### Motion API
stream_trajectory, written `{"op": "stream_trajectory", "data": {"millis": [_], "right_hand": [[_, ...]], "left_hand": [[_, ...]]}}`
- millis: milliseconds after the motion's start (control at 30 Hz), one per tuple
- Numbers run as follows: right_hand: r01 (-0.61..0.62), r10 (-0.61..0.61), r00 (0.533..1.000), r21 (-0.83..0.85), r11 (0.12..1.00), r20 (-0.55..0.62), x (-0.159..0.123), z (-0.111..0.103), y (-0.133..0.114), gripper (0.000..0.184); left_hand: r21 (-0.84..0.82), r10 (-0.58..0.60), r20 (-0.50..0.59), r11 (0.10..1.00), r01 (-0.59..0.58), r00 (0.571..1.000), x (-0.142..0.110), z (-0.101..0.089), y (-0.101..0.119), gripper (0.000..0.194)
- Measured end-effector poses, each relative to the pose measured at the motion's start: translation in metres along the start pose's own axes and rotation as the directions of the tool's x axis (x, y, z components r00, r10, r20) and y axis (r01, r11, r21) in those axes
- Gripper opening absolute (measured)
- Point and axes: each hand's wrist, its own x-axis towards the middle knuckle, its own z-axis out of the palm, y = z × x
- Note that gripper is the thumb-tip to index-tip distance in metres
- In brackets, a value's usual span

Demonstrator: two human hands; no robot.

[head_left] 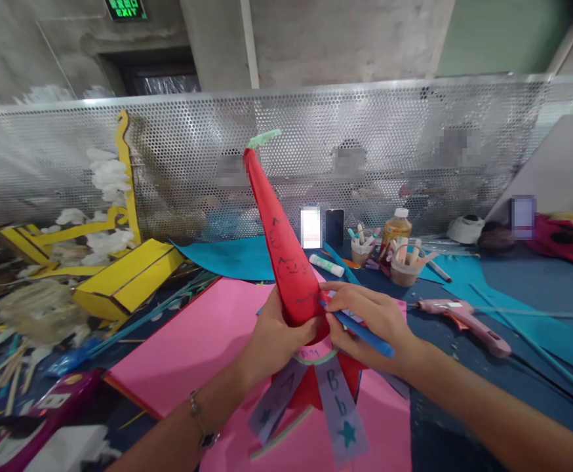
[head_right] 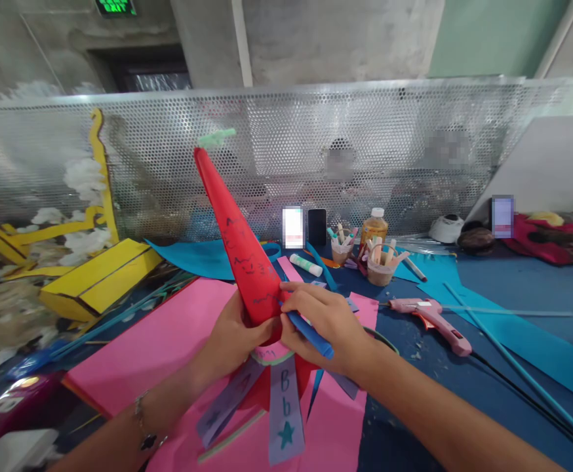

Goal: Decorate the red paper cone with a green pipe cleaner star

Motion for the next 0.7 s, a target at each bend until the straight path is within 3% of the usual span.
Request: {"op": "stream_trajectory", "data": {"millis": [267, 467, 533, 600, 700], "right_hand": [[-0.041, 0.041, 0.999, 0.028, 0.999, 0.008, 0.003, -0.001, -0.003, 0.016], [-0.284, 0.305, 0.952, 0.275, 0.918, -0.036, 0.003, -0.007, -0.005, 0.007], [-0.297, 0.334, 0.939, 0.299, 0.907, -0.08, 0.003, -0.01, -0.003, 0.005], [-0.248, 0.281, 0.951, 0.225, 0.942, -0.13, 0.004, -0.013, -0.002, 0.009], [-0.08, 0.089, 0.991, 0.088, 0.993, -0.104, 0.006, -0.016, -0.005, 0.017]], "left_hand": [[0.008, -0.035, -0.024, 0.999, 0.035, 0.999, 0.001, 0.001, 0.001, 0.056], [0.034, -0.008, -0.034, 0.999, 0.009, 0.999, 0.002, 0.0, 0.009, 0.052], [0.092, 0.008, -0.067, 0.996, -0.002, 0.998, 0.001, 0.001, 0.011, 0.049], [0.123, 0.017, -0.086, 0.992, -0.006, 0.996, 0.001, 0.001, 0.012, 0.047], [0.118, -0.007, -0.122, 0.993, 0.022, 0.993, 0.002, 0.001, 0.012, 0.049]]}}
